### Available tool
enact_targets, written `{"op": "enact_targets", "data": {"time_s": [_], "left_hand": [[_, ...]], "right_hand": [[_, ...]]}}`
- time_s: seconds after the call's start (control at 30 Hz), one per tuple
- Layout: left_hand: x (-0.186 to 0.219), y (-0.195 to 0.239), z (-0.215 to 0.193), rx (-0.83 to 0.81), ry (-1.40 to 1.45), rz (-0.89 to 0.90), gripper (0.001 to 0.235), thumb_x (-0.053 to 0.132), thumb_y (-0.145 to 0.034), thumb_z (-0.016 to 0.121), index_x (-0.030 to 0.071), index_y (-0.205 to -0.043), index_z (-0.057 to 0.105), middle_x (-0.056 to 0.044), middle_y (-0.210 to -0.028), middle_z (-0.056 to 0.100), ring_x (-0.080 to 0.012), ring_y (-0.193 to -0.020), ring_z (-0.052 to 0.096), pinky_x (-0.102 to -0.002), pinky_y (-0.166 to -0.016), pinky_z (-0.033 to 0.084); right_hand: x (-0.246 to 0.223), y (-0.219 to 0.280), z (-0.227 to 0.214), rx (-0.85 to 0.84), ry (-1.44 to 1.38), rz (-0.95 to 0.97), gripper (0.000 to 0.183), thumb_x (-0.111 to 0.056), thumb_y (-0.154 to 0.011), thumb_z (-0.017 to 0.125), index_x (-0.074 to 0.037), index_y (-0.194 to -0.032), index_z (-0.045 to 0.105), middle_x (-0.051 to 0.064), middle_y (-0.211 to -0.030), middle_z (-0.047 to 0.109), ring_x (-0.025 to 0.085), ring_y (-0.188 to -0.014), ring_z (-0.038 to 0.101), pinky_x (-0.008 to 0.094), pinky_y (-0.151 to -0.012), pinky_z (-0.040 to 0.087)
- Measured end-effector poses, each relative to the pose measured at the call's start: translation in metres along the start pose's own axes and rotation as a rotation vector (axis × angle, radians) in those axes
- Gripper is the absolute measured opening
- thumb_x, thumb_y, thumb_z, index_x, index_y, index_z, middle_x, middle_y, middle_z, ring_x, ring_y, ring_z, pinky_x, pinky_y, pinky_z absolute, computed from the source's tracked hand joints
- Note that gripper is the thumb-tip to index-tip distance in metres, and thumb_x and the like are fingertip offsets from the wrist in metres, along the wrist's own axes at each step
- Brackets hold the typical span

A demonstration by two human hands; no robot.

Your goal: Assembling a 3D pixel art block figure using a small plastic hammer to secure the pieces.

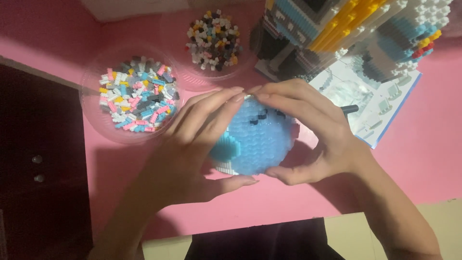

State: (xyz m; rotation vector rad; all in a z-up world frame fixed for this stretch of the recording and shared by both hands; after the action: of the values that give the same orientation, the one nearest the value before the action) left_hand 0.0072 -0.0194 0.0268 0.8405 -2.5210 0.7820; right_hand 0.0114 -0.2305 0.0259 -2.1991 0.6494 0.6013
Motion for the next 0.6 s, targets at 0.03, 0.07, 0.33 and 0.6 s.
{"op": "enact_targets", "data": {"time_s": [0.03, 0.07, 0.33, 0.6], "left_hand": [[0.001, 0.0, 0.001, 0.025, -0.003, 0.019, 0.103, 0.059, -0.092, 0.089, 0.004, -0.162, 0.035, -0.021, -0.164, 0.051, -0.0408, -0.151, 0.057, -0.058, -0.126, 0.05], [0.002, -0.001, 0.001, 0.05, -0.009, 0.038, 0.106, 0.057, -0.09, 0.095, 0.005, -0.161, 0.036, -0.022, -0.162, 0.054, -0.0415, -0.146, 0.062, -0.056, -0.122, 0.052], [0.014, -0.01, 0.004, 0.062, -0.061, 0.015, 0.099, 0.053, -0.082, 0.098, 0.005, -0.153, 0.048, -0.019, -0.148, 0.062, -0.0383, -0.13, 0.063, -0.052, -0.107, 0.052], [0.022, -0.018, 0.004, 0.05, -0.081, 0.014, 0.093, 0.049, -0.081, 0.09, 0.0, -0.151, 0.053, -0.019, -0.142, 0.064, -0.0379, -0.126, 0.061, -0.049, -0.107, 0.052]], "right_hand": [[-0.005, -0.001, 0.0, 0.025, 0.052, 0.007, 0.083, -0.043, -0.086, 0.086, 0.006, -0.145, 0.053, 0.027, -0.146, 0.06, 0.044, -0.137, 0.067, 0.054, -0.118, 0.058], [-0.01, -0.004, 0.0, 0.051, 0.103, 0.012, 0.083, -0.046, -0.086, 0.086, 0.007, -0.143, 0.055, 0.028, -0.145, 0.06, 0.043, -0.136, 0.067, 0.054, -0.117, 0.058], [-0.044, -0.016, -0.013, -0.006, 0.414, -0.073, 0.066, -0.043, -0.092, 0.076, 0.01, -0.129, 0.066, 0.028, -0.126, 0.074, 0.044, -0.114, 0.076, 0.057, -0.102, 0.065], [-0.052, -0.016, -0.018, -0.013, 0.531, -0.069, 0.061, -0.042, -0.096, 0.074, 0.01, -0.128, 0.07, 0.023, -0.124, 0.078, 0.043, -0.106, 0.081, 0.045, -0.078, 0.066]]}}
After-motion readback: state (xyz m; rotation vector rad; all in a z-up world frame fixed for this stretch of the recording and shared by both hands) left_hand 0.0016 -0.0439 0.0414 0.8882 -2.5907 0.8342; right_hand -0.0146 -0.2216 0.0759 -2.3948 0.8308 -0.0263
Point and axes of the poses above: each hand's wrist, its own y-axis away from the middle knuckle, its own z-axis out of the palm, x = y × z, the point moved 5 cm from there along -y, towards the middle knuckle
